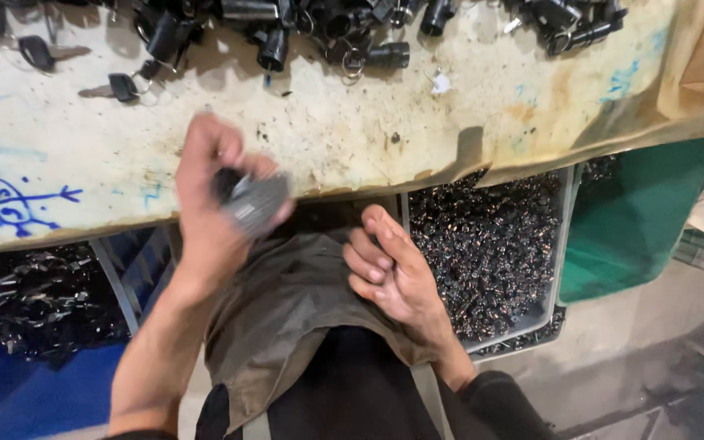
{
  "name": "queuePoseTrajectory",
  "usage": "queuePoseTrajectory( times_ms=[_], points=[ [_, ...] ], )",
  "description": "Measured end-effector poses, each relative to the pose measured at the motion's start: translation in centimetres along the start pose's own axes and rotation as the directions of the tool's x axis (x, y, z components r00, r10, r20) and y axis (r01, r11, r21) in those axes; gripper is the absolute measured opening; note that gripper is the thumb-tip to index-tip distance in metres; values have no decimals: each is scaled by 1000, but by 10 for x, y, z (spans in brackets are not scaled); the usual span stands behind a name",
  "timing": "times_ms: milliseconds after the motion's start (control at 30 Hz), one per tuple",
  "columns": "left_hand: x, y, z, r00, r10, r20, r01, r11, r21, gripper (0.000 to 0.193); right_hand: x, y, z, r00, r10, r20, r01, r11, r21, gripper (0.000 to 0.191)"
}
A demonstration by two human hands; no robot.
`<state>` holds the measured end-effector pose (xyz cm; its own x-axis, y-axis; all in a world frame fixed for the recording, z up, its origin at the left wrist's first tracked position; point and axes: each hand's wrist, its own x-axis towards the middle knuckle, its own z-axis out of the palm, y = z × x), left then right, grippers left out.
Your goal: The person repeatedly picks small black metal parts from a pile on a workbench, wipes each with a grey cloth, and places them into a clear bin below. The cycle of pick, wipe, and place continues throughout the clip.
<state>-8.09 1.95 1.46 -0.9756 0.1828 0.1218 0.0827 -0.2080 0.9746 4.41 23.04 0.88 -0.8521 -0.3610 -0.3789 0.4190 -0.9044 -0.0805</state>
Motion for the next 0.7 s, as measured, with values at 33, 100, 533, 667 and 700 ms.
queuePoseTrajectory(
  times_ms=[33,100,533,667,700],
  points=[
    [-13,7,-3,996,-85,-4,84,991,-104,32,3,2,0,998,-15,-53,13,999,-44,21],
    [-38,18,-7,975,-217,36,220,951,-219,30,8,0,0,991,-17,-134,5,996,-90,30],
    [-83,0,19,981,90,174,-150,917,370,42,3,0,-11,962,-246,118,272,851,-449,17],
    [-75,2,28,939,198,282,-305,859,412,37,0,4,-5,958,-287,-4,245,828,-504,16],
    [-73,1,29,937,197,288,-305,863,403,36,0,8,-3,941,-337,-11,284,810,-514,21]
  ],
)
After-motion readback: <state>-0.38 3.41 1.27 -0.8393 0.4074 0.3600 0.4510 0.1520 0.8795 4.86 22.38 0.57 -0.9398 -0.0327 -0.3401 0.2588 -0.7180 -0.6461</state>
